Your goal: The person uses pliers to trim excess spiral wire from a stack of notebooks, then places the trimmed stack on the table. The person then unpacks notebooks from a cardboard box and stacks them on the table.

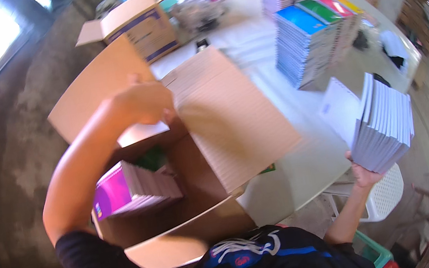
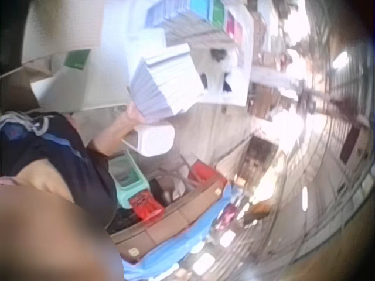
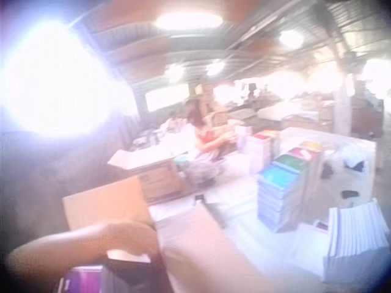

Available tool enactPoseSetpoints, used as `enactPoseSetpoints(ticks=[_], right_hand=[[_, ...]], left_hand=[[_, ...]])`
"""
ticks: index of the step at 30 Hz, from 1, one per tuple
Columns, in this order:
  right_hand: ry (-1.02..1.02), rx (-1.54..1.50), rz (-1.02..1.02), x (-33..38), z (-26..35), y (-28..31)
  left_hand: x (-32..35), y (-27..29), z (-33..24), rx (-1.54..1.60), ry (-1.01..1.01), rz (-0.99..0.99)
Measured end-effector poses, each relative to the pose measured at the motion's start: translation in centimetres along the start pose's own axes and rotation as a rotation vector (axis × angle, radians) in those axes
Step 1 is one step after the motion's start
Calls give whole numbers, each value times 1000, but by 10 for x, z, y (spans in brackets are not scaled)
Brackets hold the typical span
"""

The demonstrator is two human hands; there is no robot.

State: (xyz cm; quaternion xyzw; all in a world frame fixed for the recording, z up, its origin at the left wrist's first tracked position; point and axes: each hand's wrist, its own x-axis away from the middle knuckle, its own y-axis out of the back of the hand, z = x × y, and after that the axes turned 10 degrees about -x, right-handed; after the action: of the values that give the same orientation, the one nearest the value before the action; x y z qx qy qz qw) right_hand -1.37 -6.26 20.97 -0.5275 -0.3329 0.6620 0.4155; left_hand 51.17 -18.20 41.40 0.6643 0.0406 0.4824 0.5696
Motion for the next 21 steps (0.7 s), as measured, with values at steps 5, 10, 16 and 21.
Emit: enactPoseSetpoints(ticks=[5,10,16,21], right_hand=[[11,-102,73,-3,-22,-49],[88,-219,71,27,-8,-42],[142,-235,-285,83,9,-62],[101,-195,-454,112,1,-89]], left_hand=[[53,170,-118,188,-128,-362],[-71,180,-177,384,-583,-10],[-206,103,-245,519,-557,358],[-284,26,-302,1373,-375,694]])
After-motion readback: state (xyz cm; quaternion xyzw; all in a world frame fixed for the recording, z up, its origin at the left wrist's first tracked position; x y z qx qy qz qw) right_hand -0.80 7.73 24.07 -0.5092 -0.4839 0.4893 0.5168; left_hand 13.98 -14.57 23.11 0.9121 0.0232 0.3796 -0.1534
